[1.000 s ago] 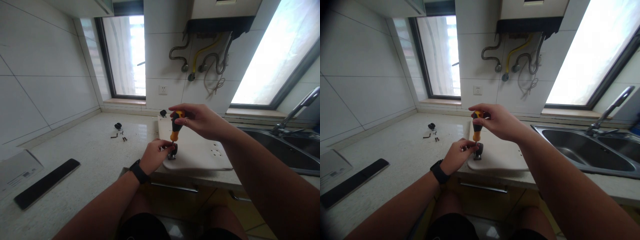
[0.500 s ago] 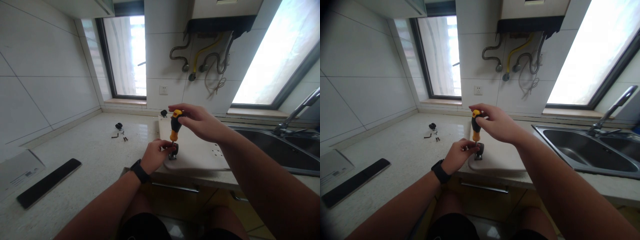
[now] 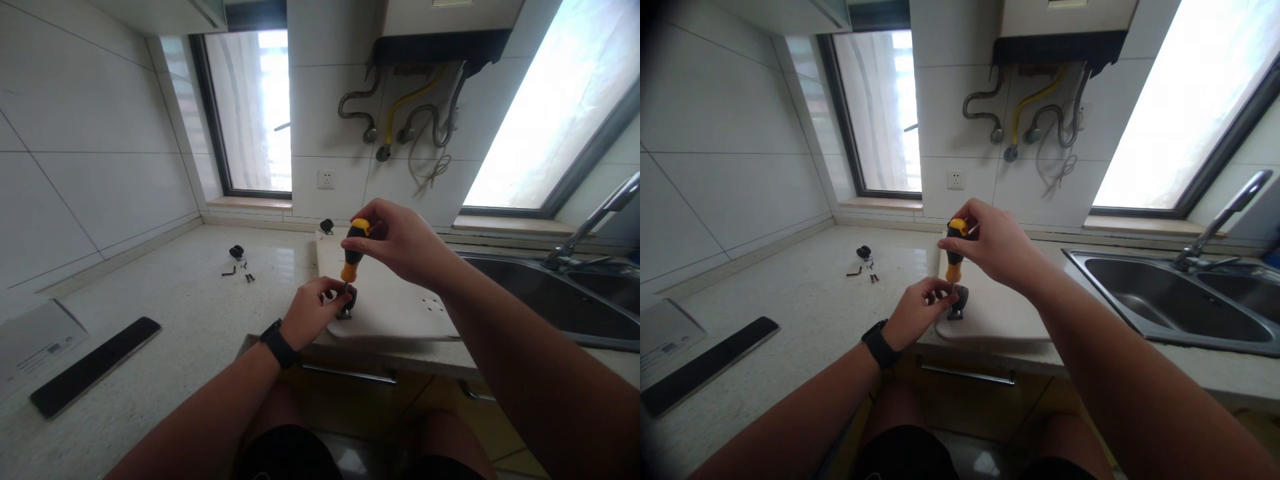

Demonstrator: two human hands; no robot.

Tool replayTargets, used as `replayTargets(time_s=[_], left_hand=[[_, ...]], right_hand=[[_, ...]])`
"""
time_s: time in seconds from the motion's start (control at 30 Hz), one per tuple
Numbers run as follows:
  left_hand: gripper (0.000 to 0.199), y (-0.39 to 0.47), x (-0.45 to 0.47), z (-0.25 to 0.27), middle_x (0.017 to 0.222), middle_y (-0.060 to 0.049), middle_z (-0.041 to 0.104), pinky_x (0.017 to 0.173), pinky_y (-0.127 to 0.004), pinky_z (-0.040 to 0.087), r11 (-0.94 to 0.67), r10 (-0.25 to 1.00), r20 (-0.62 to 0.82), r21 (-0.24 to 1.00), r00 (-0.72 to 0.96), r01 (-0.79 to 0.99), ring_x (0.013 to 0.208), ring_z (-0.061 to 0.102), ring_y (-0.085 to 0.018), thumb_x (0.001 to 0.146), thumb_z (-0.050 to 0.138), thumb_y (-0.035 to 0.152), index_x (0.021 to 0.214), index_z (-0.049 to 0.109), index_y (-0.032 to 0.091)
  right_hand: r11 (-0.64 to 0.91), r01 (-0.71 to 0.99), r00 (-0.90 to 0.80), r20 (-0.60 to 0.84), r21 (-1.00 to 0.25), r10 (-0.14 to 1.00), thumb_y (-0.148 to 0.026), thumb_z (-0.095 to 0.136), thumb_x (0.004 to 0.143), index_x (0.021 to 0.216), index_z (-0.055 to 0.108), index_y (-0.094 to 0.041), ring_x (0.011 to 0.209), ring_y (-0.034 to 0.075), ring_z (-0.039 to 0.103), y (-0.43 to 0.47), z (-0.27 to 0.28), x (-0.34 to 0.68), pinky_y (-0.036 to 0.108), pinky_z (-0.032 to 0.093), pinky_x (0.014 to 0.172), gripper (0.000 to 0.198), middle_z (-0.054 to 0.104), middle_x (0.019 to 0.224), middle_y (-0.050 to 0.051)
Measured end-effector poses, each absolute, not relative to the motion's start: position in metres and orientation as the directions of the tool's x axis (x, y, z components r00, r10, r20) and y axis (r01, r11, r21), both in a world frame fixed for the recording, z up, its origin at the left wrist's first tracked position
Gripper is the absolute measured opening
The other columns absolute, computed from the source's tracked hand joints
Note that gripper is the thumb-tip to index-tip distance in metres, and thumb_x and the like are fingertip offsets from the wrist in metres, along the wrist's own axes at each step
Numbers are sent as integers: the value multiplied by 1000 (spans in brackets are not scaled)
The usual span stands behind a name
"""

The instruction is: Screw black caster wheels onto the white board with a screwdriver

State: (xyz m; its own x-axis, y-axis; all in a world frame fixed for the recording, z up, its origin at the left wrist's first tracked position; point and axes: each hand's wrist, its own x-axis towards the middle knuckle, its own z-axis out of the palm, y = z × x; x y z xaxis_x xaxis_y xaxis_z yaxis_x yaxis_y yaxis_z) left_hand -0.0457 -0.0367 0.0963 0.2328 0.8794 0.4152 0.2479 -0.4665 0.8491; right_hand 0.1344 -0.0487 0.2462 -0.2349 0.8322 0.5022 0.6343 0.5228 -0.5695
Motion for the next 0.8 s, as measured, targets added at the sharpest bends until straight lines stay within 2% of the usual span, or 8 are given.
replayTargets(time_s=[0.1,0.17,0.27,0.33,0.43,0.5,0.6,0.8], left_hand=[[19,-37,-45,96,94,-4,77,74,-34,48,-427,900,388,877,200,219,79,61,-19,84,85,34,99,81,22],[16,-36,-44,95,93,-4,76,73,-34,47,-419,904,383,882,188,217,77,60,-19,85,84,34,95,82,22],[16,-36,-45,96,94,-5,75,72,-34,46,-426,901,387,875,194,232,75,58,-18,86,83,35,94,82,22],[17,-36,-46,96,93,-4,73,72,-34,46,-448,890,405,862,209,236,75,57,-18,87,82,37,94,80,21],[21,-33,-46,86,104,-5,69,80,-33,48,-532,845,494,817,206,224,85,58,-19,91,76,39,104,74,21],[29,-29,-45,71,117,-7,63,90,-34,49,-512,857,509,825,77,239,99,58,-20,97,68,40,119,65,22],[34,-24,-41,40,119,-9,56,102,-37,46,-298,928,338,926,-157,231,111,56,-22,103,55,44,126,49,20],[51,-26,-38,12,82,-4,65,79,-35,51,-145,989,149,970,-7,197,84,64,-23,102,43,69,95,57,20]], right_hand=[[530,639,-252,500,-558,829,-53,83,80,106,68,-21,86,28,74,-52,248,134,50,63,79,43,77,95,8],[586,566,-351,474,-581,808,-50,77,88,121,69,-21,98,28,74,-53,250,136,51,63,88,44,77,109,11],[642,402,-529,407,-652,745,-40,66,98,145,60,-26,123,28,68,-53,252,140,53,58,105,50,69,139,11],[627,361,-567,372,-690,735,-36,66,98,144,61,-25,124,28,68,-52,253,140,54,58,106,48,70,136,11],[587,392,-508,366,-708,780,-34,71,95,134,68,-21,112,26,73,-50,254,138,50,61,102,41,76,120,10],[576,434,-444,392,-693,806,-33,75,92,129,72,-20,107,26,75,-49,254,136,49,61,100,39,78,115,10],[562,511,-361,431,-650,827,-34,80,89,128,75,-20,104,28,76,-49,254,132,51,61,99,42,80,111,10],[479,676,-203,484,-559,851,-40,83,86,131,76,-21,105,33,75,-56,249,122,56,59,98,50,80,110,11]])
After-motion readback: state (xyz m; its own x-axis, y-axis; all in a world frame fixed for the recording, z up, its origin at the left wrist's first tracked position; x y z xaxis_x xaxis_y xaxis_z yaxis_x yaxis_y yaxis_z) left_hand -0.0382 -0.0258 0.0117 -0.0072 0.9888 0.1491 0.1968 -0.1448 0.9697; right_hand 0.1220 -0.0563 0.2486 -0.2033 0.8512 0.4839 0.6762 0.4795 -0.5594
